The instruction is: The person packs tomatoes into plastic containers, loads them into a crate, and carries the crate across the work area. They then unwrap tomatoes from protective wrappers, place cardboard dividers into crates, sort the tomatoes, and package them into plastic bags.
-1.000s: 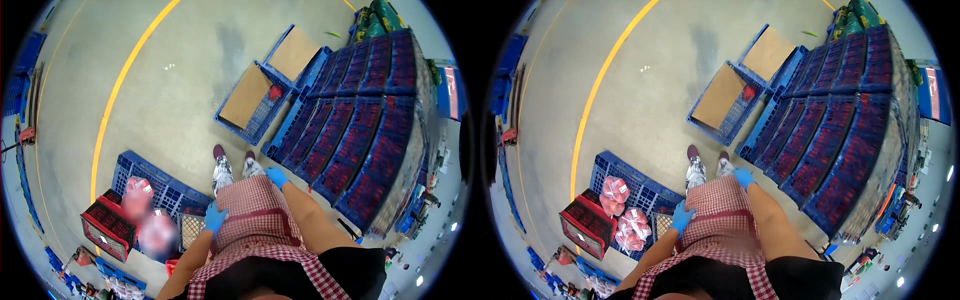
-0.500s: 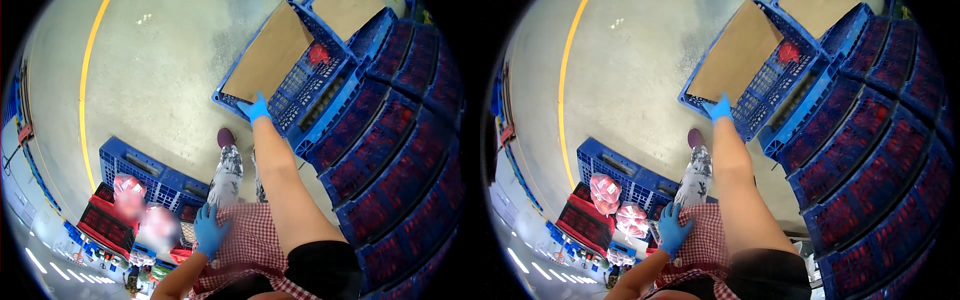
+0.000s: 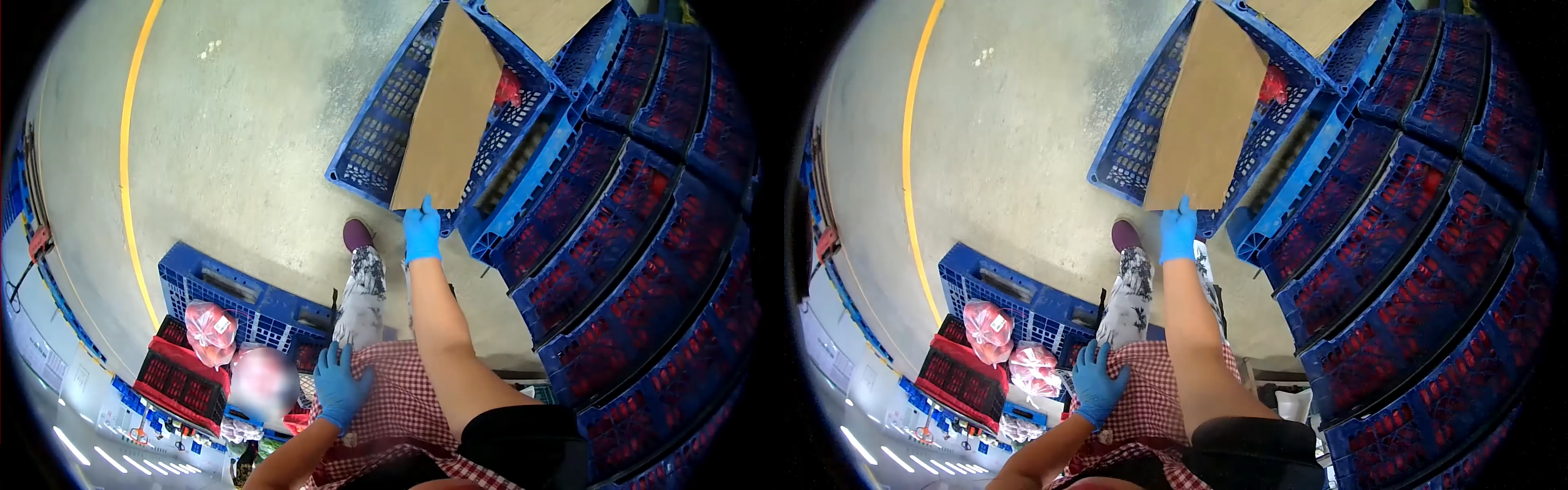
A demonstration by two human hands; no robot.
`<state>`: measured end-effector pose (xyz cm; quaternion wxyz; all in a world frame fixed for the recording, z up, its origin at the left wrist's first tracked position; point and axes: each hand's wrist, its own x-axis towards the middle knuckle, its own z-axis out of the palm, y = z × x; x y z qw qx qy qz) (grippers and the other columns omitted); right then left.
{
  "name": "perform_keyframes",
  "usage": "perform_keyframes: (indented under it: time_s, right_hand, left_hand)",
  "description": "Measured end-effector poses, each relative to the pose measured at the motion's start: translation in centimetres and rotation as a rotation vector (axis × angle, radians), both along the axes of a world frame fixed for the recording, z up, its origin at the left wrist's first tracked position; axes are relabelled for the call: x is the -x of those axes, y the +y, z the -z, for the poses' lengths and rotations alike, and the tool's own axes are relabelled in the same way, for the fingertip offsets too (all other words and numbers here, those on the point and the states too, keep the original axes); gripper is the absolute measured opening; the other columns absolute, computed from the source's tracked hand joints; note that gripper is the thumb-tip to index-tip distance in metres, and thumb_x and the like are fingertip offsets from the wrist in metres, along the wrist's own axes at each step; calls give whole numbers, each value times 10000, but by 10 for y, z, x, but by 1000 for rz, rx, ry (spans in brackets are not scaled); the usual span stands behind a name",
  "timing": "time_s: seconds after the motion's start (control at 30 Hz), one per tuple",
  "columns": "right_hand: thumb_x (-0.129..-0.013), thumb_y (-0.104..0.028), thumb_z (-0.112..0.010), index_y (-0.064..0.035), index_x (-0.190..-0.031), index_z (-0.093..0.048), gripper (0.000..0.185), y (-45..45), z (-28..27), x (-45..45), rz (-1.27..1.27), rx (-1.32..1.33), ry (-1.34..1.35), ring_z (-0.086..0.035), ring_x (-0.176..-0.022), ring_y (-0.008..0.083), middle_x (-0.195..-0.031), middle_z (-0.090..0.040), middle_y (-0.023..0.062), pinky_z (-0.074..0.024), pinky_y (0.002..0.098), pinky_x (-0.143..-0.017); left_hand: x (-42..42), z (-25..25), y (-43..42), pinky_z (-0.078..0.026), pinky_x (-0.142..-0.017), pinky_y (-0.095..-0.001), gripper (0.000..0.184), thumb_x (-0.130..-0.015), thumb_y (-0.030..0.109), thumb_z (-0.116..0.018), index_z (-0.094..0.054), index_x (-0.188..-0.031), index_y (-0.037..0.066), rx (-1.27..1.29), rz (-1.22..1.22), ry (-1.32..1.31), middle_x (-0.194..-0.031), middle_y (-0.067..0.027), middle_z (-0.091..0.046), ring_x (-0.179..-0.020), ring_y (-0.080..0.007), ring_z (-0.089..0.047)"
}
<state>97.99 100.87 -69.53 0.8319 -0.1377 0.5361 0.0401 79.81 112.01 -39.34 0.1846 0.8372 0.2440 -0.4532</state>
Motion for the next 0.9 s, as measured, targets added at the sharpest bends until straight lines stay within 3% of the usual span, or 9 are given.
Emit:
perform_keyframes:
  time_s: [0.13,0.33,0.47,0.63,0.67,0.73,0.77,0.87,0.9]
  right_hand:
    - [-930,-119,-429,-48,-1260,-421,338,19,-1,-1,122,52,88,-438,-1181,275,-1277,-470,120,-351,412,-1020]
    - [-927,-115,-423,-105,-1257,-403,330,57,34,-15,240,-184,9,-404,-1195,269,-1296,-432,101,-312,441,-1034]
    - [-907,-72,-439,-110,-1224,-423,319,70,56,-11,60,-130,252,-425,-1154,266,-1211,-467,96,-356,413,-1004]
    - [-920,-161,-459,-41,-1241,-368,354,45,100,-11,7,114,47,-463,-1112,277,-1249,-416,149,-405,424,-971]
    - [-914,-171,-474,-16,-1240,-369,376,36,103,-12,-140,54,168,-475,-1106,287,-1233,-432,182,-410,423,-967]
    - [-903,-191,-504,33,-1240,-370,426,36,44,-41,-431,-81,406,-499,-1093,306,-1200,-464,248,-422,420,-959]
    - [-850,-221,-579,43,-1211,-387,486,30,56,-30,-789,-13,238,-552,-998,328,-1083,-528,261,-466,412,-891]
    - [-800,-170,-601,39,-1180,-420,469,7,-1,-46,-1072,625,213,-556,-981,334,-1023,-562,235,-474,419,-832]
    - [-778,-142,-593,28,-1186,-420,474,-7,-20,-48,-1155,1182,163,-571,-926,350,-1039,-560,230,-474,410,-813]
  left_hand:
    - [5,4,-1,-335,-929,-517,613,-735,418,-639,-479,-1215,72,11,15,1,-1319,-190,-384,-1195,-380,-361]
    - [9,4,5,-323,-937,-510,589,-760,414,-593,-466,-1228,79,10,31,3,-1311,-188,-390,-1209,-385,-342]
    - [13,6,8,-337,-929,-516,574,-740,398,-631,-491,-1203,88,4,13,-32,-1299,-188,-407,-1192,-390,-367]
    - [12,5,7,-335,-928,-517,580,-743,400,-629,-486,-1210,86,-8,26,-21,-1304,-187,-402,-1193,-393,-365]
    - [12,4,7,-334,-929,-516,582,-743,400,-628,-485,-1211,86,-15,30,-13,-1306,-185,-400,-1193,-394,-364]
    - [13,4,9,-331,-931,-511,571,-758,405,-597,-481,-1214,81,8,24,-11,-1313,-189,-389,-1195,-395,-357]
    - [14,4,9,-330,-932,-508,566,-765,407,-581,-479,-1215,78,20,20,-10,-1317,-190,-384,-1197,-396,-353]
    - [16,2,7,-325,-936,-509,561,-770,403,-580,-479,-1216,77,20,17,-30,-1314,-189,-382,-1194,-390,-355]
    - [16,1,6,-324,-936,-509,561,-769,400,-581,-479,-1216,77,23,9,-31,-1310,-186,-385,-1192,-389,-357]
